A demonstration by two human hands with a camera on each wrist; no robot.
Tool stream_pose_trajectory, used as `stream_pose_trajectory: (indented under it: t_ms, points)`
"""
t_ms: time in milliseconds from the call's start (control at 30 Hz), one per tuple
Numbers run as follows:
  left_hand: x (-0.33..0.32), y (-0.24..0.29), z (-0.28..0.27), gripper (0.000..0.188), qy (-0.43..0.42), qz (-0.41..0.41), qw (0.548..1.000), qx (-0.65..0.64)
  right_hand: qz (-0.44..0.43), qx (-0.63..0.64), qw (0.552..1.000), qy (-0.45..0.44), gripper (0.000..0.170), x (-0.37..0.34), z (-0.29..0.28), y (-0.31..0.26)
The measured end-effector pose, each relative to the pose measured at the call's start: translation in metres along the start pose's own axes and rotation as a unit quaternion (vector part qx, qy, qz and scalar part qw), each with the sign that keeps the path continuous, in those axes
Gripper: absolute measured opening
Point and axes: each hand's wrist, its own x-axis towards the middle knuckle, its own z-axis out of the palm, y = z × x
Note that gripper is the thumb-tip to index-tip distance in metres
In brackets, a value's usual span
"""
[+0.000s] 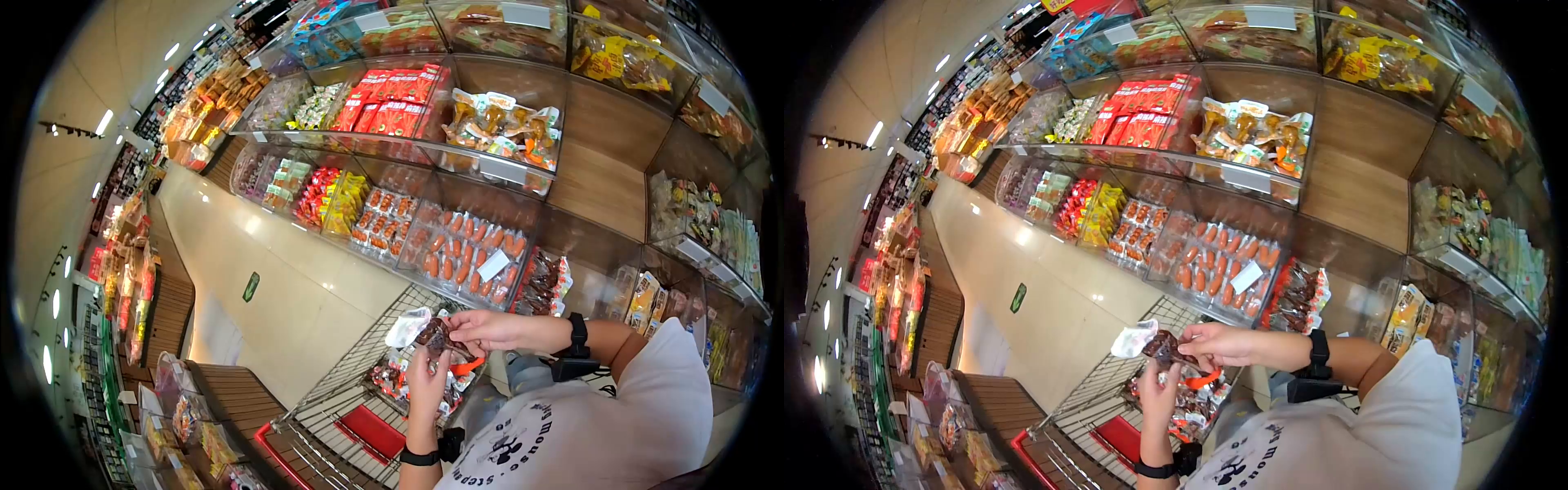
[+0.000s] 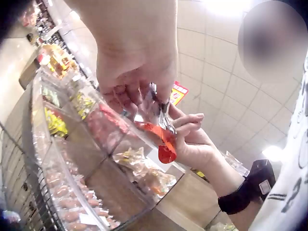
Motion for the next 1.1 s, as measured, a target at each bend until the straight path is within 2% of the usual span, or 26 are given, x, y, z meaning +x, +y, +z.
stream_pose_trajectory:
  t_ms: [100, 167, 333, 433, 467, 500, 600, 633, 667, 700, 733, 767, 833, 867, 967, 1000, 1033, 1100]
  points:
    - [-0.01, 0.03, 0.013, 0.013, 0.019, 0.033, 0.998, -0.057, -0.01, -0.004, 1.0, -0.026, 0.016, -0.039, 0.013, -0.011]
    - [-0.018, 0.04, 0.021, 0.012, 0.02, 0.023, 0.994, -0.103, -0.029, -0.033, 0.998, -0.039, 0.017, -0.06, 0.02, -0.019]
    - [-0.032, 0.057, 0.026, 0.012, -0.016, 0.067, 0.993, -0.095, -0.071, -0.211, 0.974, -0.038, 0.031, -0.095, 0.026, -0.03]
    - [-0.039, 0.058, 0.028, 0.014, -0.036, 0.054, 0.99, -0.121, -0.153, -0.132, 0.979, -0.032, 0.033, -0.101, 0.03, -0.034]
    - [-0.042, 0.058, 0.029, 0.014, -0.044, 0.04, 0.99, -0.132, -0.125, -0.124, 0.984, -0.016, 0.034, -0.098, 0.019, -0.033]
    - [-0.043, 0.059, 0.029, 0.015, -0.052, 0.027, 0.988, -0.141, -0.158, -0.087, 0.984, -0.014, 0.035, -0.094, 0.015, -0.036]
    - [-0.046, 0.066, 0.03, 0.014, -0.069, 0.04, 0.993, -0.088, -0.238, 0.026, 0.971, -0.007, 0.031, -0.09, 0.007, -0.048]
    - [-0.046, 0.067, 0.031, 0.014, -0.073, 0.05, 0.993, -0.071, -0.326, -0.087, 0.94, 0.051, 0.029, -0.09, 0.008, -0.047]
    - [-0.048, 0.068, 0.033, 0.014, -0.07, 0.045, 0.993, -0.084, -0.406, -0.198, 0.885, 0.11, 0.028, -0.091, 0.009, -0.047]
    - [-0.049, 0.065, 0.035, 0.014, -0.072, 0.047, 0.992, -0.089, -0.475, -0.304, 0.809, 0.166, 0.028, -0.092, 0.009, -0.046]
    - [-0.05, 0.059, 0.037, 0.013, -0.072, 0.051, 0.992, -0.093, -0.556, -0.449, 0.666, 0.216, 0.031, -0.097, 0.003, -0.047]
    - [-0.05, 0.056, 0.039, 0.013, -0.073, 0.054, 0.991, -0.098, -0.616, -0.529, 0.553, 0.186, 0.03, -0.102, -0.002, -0.049]
    - [-0.052, 0.056, 0.042, 0.014, -0.088, 0.002, 0.983, -0.163, -0.69, -0.651, 0.293, 0.117, 0.03, -0.115, -0.006, -0.051]
    - [-0.052, 0.056, 0.044, 0.015, -0.097, -0.024, 0.976, -0.195, -0.672, -0.683, 0.276, 0.08, 0.032, -0.122, 0.0, -0.048]
    - [-0.046, 0.076, 0.065, 0.022, -0.082, -0.113, 0.922, -0.361, -0.576, -0.771, 0.26, 0.079, 0.03, -0.13, -0.001, -0.032]
    - [-0.045, 0.063, 0.067, 0.031, -0.154, -0.219, 0.884, -0.383, -0.543, -0.781, 0.298, 0.082, 0.028, -0.13, -0.01, -0.026]
    - [-0.042, 0.051, 0.074, 0.031, -0.206, -0.242, 0.854, -0.412, -0.523, -0.788, 0.317, 0.066, 0.024, -0.129, -0.025, -0.024]
    - [-0.033, 0.028, 0.094, 0.033, -0.309, -0.289, 0.778, -0.465, -0.442, -0.799, 0.4, 0.081, 0.022, -0.128, -0.056, -0.018]
